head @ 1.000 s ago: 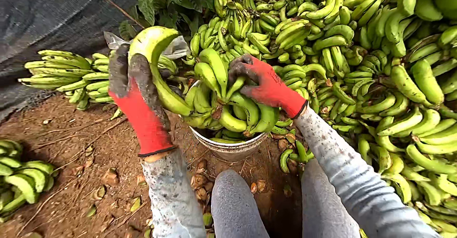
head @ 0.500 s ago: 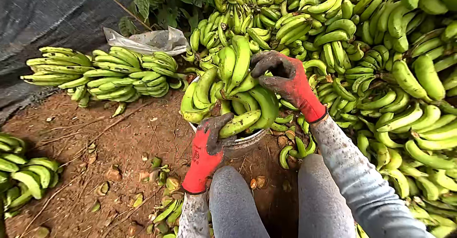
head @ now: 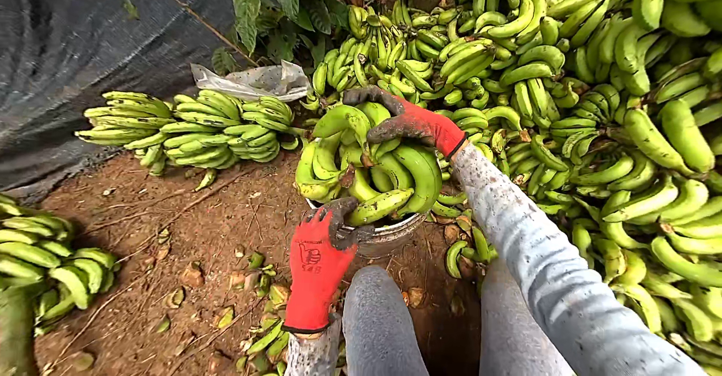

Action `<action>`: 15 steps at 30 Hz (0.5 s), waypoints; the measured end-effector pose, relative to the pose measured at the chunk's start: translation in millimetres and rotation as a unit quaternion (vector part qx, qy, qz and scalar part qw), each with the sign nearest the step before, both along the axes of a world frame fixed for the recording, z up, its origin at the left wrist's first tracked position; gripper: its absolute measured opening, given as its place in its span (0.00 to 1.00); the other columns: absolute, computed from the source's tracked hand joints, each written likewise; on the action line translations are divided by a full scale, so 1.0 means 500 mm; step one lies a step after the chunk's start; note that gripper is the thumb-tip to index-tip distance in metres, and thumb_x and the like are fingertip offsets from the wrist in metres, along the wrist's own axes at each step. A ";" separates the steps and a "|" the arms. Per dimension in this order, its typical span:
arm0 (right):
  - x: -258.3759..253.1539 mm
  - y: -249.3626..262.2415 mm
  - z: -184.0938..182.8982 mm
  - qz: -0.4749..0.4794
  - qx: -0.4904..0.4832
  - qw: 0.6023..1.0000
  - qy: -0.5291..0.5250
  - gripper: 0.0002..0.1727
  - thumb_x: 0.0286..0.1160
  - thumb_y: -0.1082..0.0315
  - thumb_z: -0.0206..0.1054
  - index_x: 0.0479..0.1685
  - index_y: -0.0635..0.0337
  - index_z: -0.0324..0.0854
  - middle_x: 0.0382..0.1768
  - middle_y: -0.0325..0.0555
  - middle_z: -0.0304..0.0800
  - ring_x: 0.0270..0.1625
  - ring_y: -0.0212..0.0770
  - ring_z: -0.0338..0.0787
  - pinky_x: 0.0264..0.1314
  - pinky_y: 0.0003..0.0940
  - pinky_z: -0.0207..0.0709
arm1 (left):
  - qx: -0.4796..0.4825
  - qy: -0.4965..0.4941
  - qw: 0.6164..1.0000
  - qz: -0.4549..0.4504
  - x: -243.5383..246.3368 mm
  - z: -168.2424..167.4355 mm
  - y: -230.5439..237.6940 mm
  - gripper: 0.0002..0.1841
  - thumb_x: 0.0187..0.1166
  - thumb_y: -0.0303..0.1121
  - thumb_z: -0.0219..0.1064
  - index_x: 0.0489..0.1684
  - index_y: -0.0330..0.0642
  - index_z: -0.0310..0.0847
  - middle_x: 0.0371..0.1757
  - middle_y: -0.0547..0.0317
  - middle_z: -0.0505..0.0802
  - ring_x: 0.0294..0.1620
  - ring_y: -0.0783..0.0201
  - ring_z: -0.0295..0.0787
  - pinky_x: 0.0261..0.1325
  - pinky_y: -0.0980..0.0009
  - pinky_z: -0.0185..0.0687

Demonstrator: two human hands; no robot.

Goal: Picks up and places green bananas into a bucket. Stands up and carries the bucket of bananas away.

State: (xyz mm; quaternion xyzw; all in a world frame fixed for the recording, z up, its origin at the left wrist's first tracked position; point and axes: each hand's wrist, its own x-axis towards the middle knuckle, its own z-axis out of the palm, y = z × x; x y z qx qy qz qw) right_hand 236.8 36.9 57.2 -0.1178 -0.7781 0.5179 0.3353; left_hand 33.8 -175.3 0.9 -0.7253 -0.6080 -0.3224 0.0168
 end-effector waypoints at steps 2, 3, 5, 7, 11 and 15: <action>0.017 -0.013 0.019 -0.032 -0.006 0.996 -0.085 0.51 0.62 0.63 0.79 0.91 0.55 0.56 0.87 0.54 0.63 0.83 0.41 0.73 0.81 0.37 0.74 | 0.078 -0.035 0.996 -0.023 0.003 0.039 -0.002 0.17 0.73 0.48 0.72 0.47 0.44 0.94 0.44 0.55 0.97 0.43 0.60 0.95 0.50 0.54 0.87; 0.022 -0.021 0.028 -0.061 0.013 0.991 -0.117 0.53 0.61 0.60 0.81 0.92 0.53 0.55 0.88 0.54 0.60 0.85 0.43 0.70 0.83 0.39 0.71 | 0.130 -0.070 0.988 -0.041 0.011 0.061 0.008 0.15 0.79 0.45 0.69 0.46 0.45 0.94 0.43 0.59 0.97 0.43 0.67 0.94 0.53 0.62 0.86; 0.032 -0.036 0.038 -0.118 0.049 0.980 -0.153 0.57 0.62 0.54 0.82 0.95 0.52 0.50 0.92 0.57 0.52 0.91 0.46 0.62 0.89 0.44 0.63 | 0.205 -0.088 0.971 -0.083 0.037 0.127 0.047 0.13 0.84 0.39 0.64 0.52 0.44 0.92 0.51 0.57 0.95 0.56 0.66 0.90 0.64 0.63 0.80; 0.031 -0.042 0.024 -0.161 0.078 0.974 -0.138 0.62 0.63 0.48 0.81 0.97 0.54 0.43 0.95 0.57 0.46 0.94 0.46 0.55 0.93 0.45 0.56 | 0.211 -0.031 0.969 -0.125 0.065 0.202 0.111 0.17 0.86 0.40 0.60 0.66 0.46 0.86 0.67 0.53 0.89 0.74 0.57 0.79 0.79 0.56 0.66; 0.045 -0.074 -0.010 -0.239 0.081 0.964 -0.081 0.64 0.61 0.47 0.82 0.95 0.60 0.43 0.93 0.58 0.53 0.92 0.43 0.61 0.92 0.39 0.58 | 0.023 0.044 0.988 -0.144 0.097 0.240 0.270 0.26 0.84 0.61 0.55 0.78 0.70 0.78 0.87 0.65 0.73 0.93 0.52 0.54 0.90 0.39 0.44; 0.158 -0.213 -0.114 -0.398 0.006 0.917 -0.023 0.51 0.74 0.51 0.74 0.97 0.49 0.48 0.92 0.49 0.58 0.88 0.49 0.69 0.83 0.50 0.70 | -0.163 0.028 0.973 -0.162 0.071 0.218 0.306 0.27 0.79 0.64 0.61 0.73 0.64 0.82 0.76 0.63 0.85 0.80 0.59 0.77 0.81 0.43 0.67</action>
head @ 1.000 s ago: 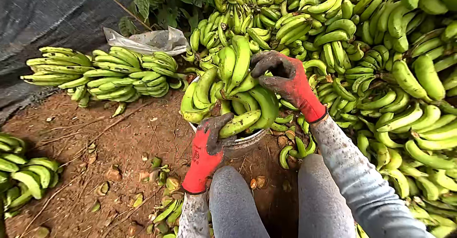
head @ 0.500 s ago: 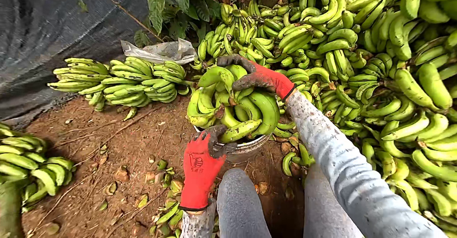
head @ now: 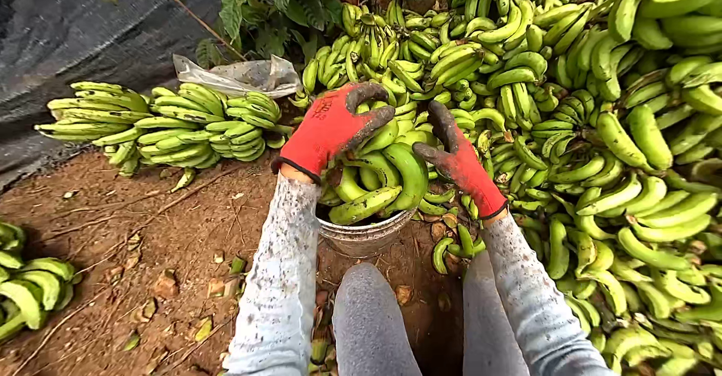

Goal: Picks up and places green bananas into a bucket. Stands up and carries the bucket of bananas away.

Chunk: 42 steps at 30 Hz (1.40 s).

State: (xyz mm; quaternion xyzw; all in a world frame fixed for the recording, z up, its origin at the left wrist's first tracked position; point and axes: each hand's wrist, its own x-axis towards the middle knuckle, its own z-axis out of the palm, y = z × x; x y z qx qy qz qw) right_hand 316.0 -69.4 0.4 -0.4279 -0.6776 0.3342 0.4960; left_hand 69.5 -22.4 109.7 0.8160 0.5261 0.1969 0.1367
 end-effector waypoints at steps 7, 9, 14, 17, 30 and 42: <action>0.395 -0.242 -0.285 -0.490 -0.086 0.807 -0.319 0.42 0.69 0.42 0.73 0.83 0.53 0.73 0.83 0.59 0.73 0.87 0.64 0.67 0.88 0.70 0.55 | -0.011 -0.016 1.000 0.007 -0.001 -0.017 0.015 0.32 0.70 0.65 0.67 0.71 0.60 0.81 0.72 0.52 0.84 0.75 0.48 0.78 0.73 0.33 0.67; 0.441 -0.303 -0.326 -0.535 -0.217 0.739 -0.346 0.54 0.57 0.37 0.79 0.86 0.58 0.68 0.82 0.70 0.70 0.85 0.73 0.67 0.84 0.74 0.56 | -0.024 -0.015 1.000 0.014 0.011 -0.014 0.019 0.29 0.72 0.60 0.69 0.69 0.56 0.81 0.69 0.50 0.86 0.72 0.47 0.80 0.70 0.32 0.68; 0.477 -0.324 -0.402 -0.517 -0.329 0.714 -0.337 0.44 0.63 0.59 0.78 0.86 0.56 0.68 0.81 0.75 0.67 0.80 0.77 0.71 0.73 0.78 0.67 | 0.188 0.092 0.977 0.043 0.063 0.000 -0.062 0.38 0.71 0.64 0.64 0.78 0.52 0.76 0.83 0.37 0.73 0.87 0.27 0.57 0.79 0.20 0.43; 0.488 -0.342 -0.366 -0.537 -0.289 0.760 -0.226 0.36 0.68 0.70 0.70 0.83 0.61 0.72 0.76 0.73 0.76 0.79 0.70 0.76 0.79 0.70 0.65 | 0.384 -0.030 0.923 -0.005 0.121 -0.036 -0.192 0.30 0.82 0.52 0.61 0.79 0.46 0.76 0.84 0.42 0.74 0.87 0.38 0.62 0.86 0.37 0.51; 0.191 -0.279 -0.187 -0.254 -0.028 0.935 -0.246 0.46 0.61 0.54 0.78 0.87 0.53 0.69 0.88 0.64 0.63 0.89 0.65 0.64 0.86 0.65 0.62 | -0.347 -0.583 0.734 -0.029 0.440 -0.491 -0.290 0.26 0.92 0.39 0.53 0.83 0.32 0.64 0.69 0.47 0.85 0.66 0.65 0.84 0.69 0.68 0.81; 0.351 -0.201 -0.252 -0.318 -0.177 0.914 -0.180 0.40 0.74 0.52 0.73 0.87 0.54 0.68 0.81 0.57 0.75 0.83 0.55 0.75 0.84 0.57 0.68 | -0.186 -0.128 0.974 -0.035 0.321 -0.494 -0.204 0.36 0.84 0.49 0.64 0.88 0.37 0.64 0.82 0.41 0.77 0.85 0.50 0.71 0.89 0.53 0.61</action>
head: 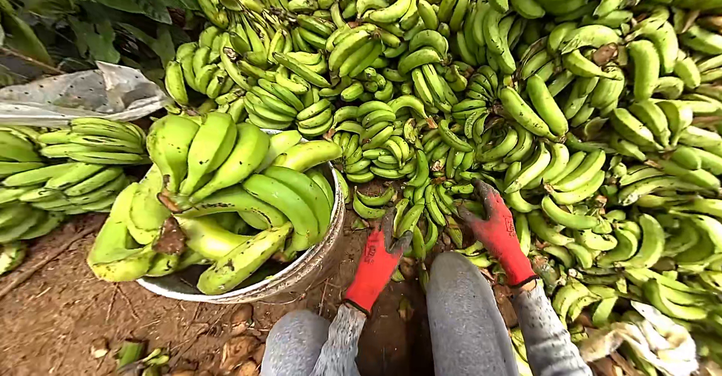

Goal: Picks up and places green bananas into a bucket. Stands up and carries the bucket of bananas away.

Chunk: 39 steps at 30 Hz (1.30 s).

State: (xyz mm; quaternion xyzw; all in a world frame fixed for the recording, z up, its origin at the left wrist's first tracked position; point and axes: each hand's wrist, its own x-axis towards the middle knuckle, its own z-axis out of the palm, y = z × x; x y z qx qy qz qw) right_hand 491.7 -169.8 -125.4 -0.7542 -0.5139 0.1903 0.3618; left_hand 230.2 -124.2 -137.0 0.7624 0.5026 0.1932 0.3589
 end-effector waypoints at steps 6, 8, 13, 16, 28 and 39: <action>-0.135 0.163 -0.036 0.154 -0.049 0.976 0.145 0.31 0.82 0.54 0.68 0.81 0.60 0.73 0.71 0.57 0.85 0.71 0.48 0.86 0.77 0.47 0.78 | 0.616 0.063 0.772 0.145 -0.243 0.230 -0.095 0.16 0.80 0.47 0.63 0.60 0.52 0.81 0.69 0.58 0.86 0.77 0.53 0.76 0.82 0.48 0.61; -0.239 0.228 -0.057 0.198 -0.094 0.944 0.247 0.26 0.90 0.55 0.60 0.81 0.58 0.74 0.67 0.56 0.88 0.65 0.47 0.90 0.71 0.48 0.81 | 0.563 0.086 0.802 0.180 -0.318 0.314 -0.043 0.25 0.78 0.50 0.66 0.70 0.50 0.82 0.76 0.52 0.83 0.83 0.45 0.69 0.87 0.41 0.51; -0.457 0.271 -0.087 0.149 -0.149 0.901 0.379 0.25 0.96 0.67 0.46 0.85 0.70 0.64 0.78 0.68 0.75 0.80 0.54 0.77 0.84 0.46 0.69 | 0.345 0.111 0.929 0.076 -0.380 0.406 0.166 0.31 0.77 0.62 0.63 0.79 0.65 0.75 0.84 0.64 0.75 0.88 0.58 0.63 0.87 0.50 0.58; -0.514 0.214 -0.091 0.022 -0.087 0.903 0.420 0.25 0.93 0.71 0.47 0.83 0.78 0.63 0.79 0.72 0.73 0.82 0.53 0.75 0.88 0.43 0.63 | 0.227 -0.094 0.964 0.104 -0.321 0.409 0.167 0.28 0.71 0.49 0.72 0.71 0.51 0.81 0.81 0.60 0.78 0.86 0.61 0.67 0.86 0.58 0.66; -0.694 -0.031 0.218 -0.176 -0.202 0.557 0.786 0.22 0.96 0.56 0.41 0.63 0.64 0.73 0.47 0.54 0.91 0.48 0.48 0.93 0.54 0.44 0.89 | 0.212 -0.017 0.866 0.453 -0.395 0.473 0.001 0.40 0.75 0.52 0.69 0.86 0.40 0.67 0.91 0.35 0.61 0.93 0.36 0.47 0.93 0.38 0.41; -0.684 0.044 0.619 -0.048 -0.290 0.891 0.346 0.16 0.87 0.61 0.65 0.58 0.66 0.85 0.38 0.52 0.96 0.34 0.42 0.96 0.41 0.40 0.91 | -0.267 -0.332 0.742 0.518 -0.373 0.601 0.016 0.18 0.87 0.28 0.62 0.71 0.29 0.75 0.54 0.40 0.89 0.41 0.60 0.89 0.46 0.64 0.88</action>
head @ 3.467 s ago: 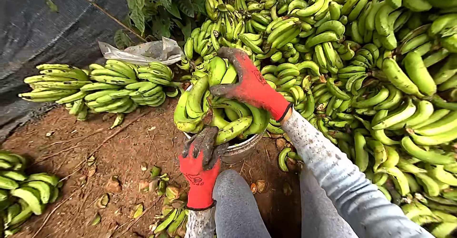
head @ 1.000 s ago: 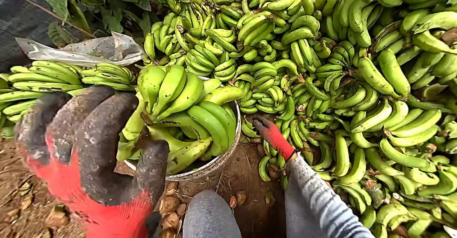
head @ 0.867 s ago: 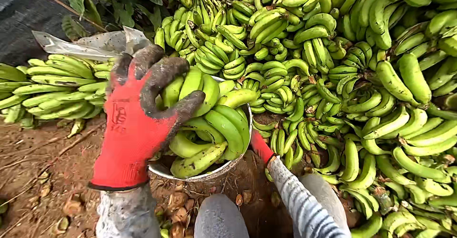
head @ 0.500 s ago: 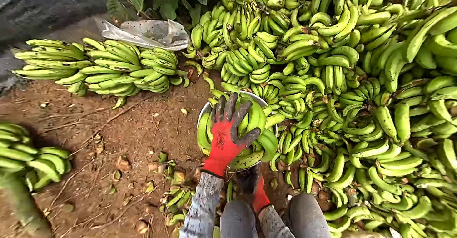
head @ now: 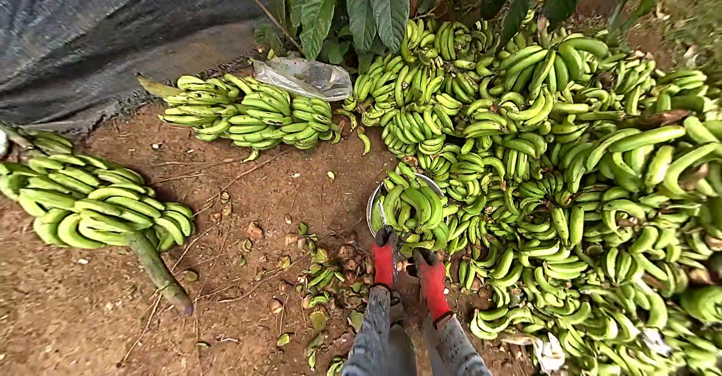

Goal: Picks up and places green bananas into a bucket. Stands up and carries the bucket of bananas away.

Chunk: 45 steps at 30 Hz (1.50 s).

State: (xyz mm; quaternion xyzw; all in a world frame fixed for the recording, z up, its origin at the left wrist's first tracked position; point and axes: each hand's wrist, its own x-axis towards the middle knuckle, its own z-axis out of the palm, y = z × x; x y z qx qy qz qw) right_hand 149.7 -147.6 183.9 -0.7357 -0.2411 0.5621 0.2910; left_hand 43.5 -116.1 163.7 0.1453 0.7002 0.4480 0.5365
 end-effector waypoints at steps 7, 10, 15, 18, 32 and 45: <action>0.123 0.257 0.000 0.289 0.039 0.935 -0.200 0.56 0.51 0.54 0.90 0.89 0.48 0.64 0.85 0.74 0.60 0.80 0.69 0.73 0.77 0.60 0.75 | -0.021 -0.038 0.999 -0.029 0.004 0.032 0.029 0.18 0.90 0.31 0.58 0.73 0.30 0.73 0.49 0.44 0.89 0.38 0.62 0.87 0.44 0.65 0.86; 0.077 0.284 0.019 0.368 0.006 0.899 -0.236 0.58 0.40 0.58 0.93 0.85 0.44 0.68 0.83 0.78 0.59 0.73 0.72 0.79 0.67 0.60 0.83 | -0.040 0.001 0.998 -0.051 0.028 0.058 0.042 0.20 0.87 0.30 0.62 0.74 0.31 0.75 0.55 0.43 0.90 0.47 0.62 0.89 0.54 0.65 0.86; -0.002 0.325 0.029 0.464 -0.034 0.838 -0.284 0.43 0.67 0.76 0.72 0.89 0.46 0.65 0.87 0.75 0.54 0.79 0.73 0.75 0.70 0.62 0.80 | -0.116 0.177 0.959 -0.187 0.055 0.113 0.078 0.23 0.86 0.36 0.65 0.74 0.31 0.77 0.68 0.36 0.88 0.72 0.46 0.84 0.79 0.50 0.72; 0.000 0.315 0.024 0.479 -0.032 0.837 -0.262 0.40 0.72 0.77 0.67 0.90 0.47 0.64 0.89 0.75 0.51 0.83 0.74 0.70 0.76 0.60 0.76 | -0.133 0.146 0.957 -0.213 0.048 0.131 0.080 0.22 0.86 0.36 0.65 0.75 0.34 0.78 0.67 0.39 0.89 0.70 0.49 0.85 0.77 0.52 0.75; 0.077 0.366 0.051 0.397 -0.093 0.909 -0.083 0.45 0.56 0.55 0.86 0.81 0.48 0.71 0.84 0.69 0.62 0.75 0.65 0.79 0.71 0.59 0.80 | -0.201 0.065 0.915 -0.343 -0.027 0.101 0.188 0.16 0.84 0.28 0.65 0.64 0.30 0.83 0.60 0.37 0.90 0.62 0.51 0.87 0.71 0.55 0.79; -0.001 0.301 0.004 0.283 -0.078 0.934 -0.202 0.20 0.77 0.67 0.66 0.65 0.66 0.84 0.68 0.69 0.82 0.55 0.67 0.92 0.56 0.63 0.86 | -0.121 0.210 0.871 -0.427 -0.103 0.040 0.558 0.16 0.83 0.34 0.66 0.61 0.33 0.87 0.58 0.39 0.92 0.63 0.48 0.89 0.73 0.51 0.78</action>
